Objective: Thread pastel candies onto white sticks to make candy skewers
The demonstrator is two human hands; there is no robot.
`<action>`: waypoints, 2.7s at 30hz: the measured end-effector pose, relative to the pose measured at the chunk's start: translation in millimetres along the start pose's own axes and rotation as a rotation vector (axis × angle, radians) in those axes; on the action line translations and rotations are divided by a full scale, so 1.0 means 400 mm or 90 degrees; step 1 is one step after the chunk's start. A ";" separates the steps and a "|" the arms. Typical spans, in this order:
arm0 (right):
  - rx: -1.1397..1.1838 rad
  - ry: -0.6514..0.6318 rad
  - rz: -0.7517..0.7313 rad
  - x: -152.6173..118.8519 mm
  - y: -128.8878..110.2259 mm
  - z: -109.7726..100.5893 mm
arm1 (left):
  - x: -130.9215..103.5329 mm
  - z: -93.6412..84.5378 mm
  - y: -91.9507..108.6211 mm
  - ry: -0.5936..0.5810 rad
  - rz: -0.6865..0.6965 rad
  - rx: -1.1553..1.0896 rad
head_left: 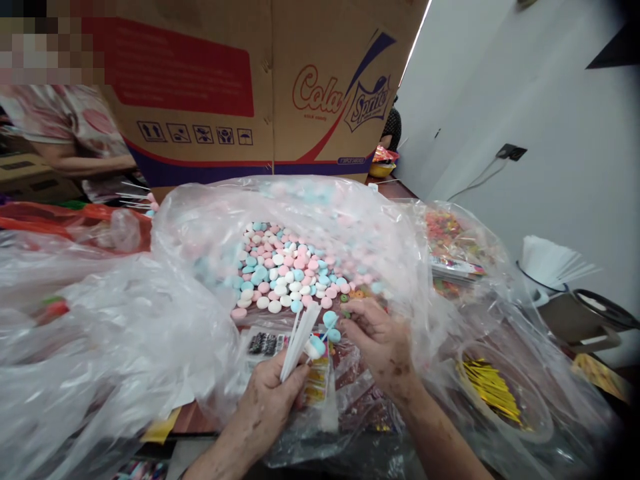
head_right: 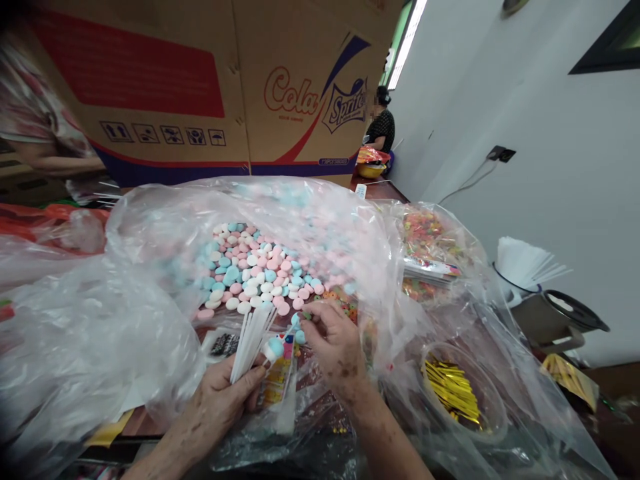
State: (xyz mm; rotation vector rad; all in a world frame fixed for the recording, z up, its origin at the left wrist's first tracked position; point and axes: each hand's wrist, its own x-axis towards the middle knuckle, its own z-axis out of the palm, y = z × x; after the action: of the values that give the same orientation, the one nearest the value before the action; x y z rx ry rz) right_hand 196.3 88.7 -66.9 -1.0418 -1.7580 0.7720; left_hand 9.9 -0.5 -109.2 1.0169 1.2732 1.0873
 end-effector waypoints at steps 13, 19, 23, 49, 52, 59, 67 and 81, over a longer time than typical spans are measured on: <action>0.233 -0.026 0.148 0.004 0.020 -0.006 | -0.002 0.000 0.004 -0.001 -0.013 -0.024; 0.116 -0.065 0.021 0.006 0.008 -0.017 | -0.004 0.001 0.019 -0.011 -0.012 -0.004; 0.078 -0.089 -0.032 -0.001 0.006 -0.016 | -0.005 0.004 0.029 -0.003 -0.002 -0.016; -0.579 -0.294 0.045 0.043 0.023 -0.080 | 0.003 0.017 -0.003 0.092 -0.009 -0.187; -0.633 -0.305 0.090 0.029 0.026 -0.061 | 0.004 0.019 0.000 0.105 -0.011 -0.167; -0.724 -0.301 0.119 0.012 0.008 -0.037 | -0.005 0.014 0.024 0.106 -0.053 -0.159; -0.725 -0.273 0.042 -0.009 0.018 -0.029 | 0.023 0.035 0.011 0.138 -0.015 -0.235; -0.663 -0.217 0.003 -0.022 0.073 -0.022 | 0.003 0.033 0.030 0.132 -0.025 -0.221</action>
State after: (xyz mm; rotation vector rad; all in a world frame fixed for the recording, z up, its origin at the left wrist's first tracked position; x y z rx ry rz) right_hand 215.7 94.5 -91.6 -1.6283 -2.5277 -0.0501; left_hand 22.5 3.5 -97.1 0.6296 1.2065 1.3542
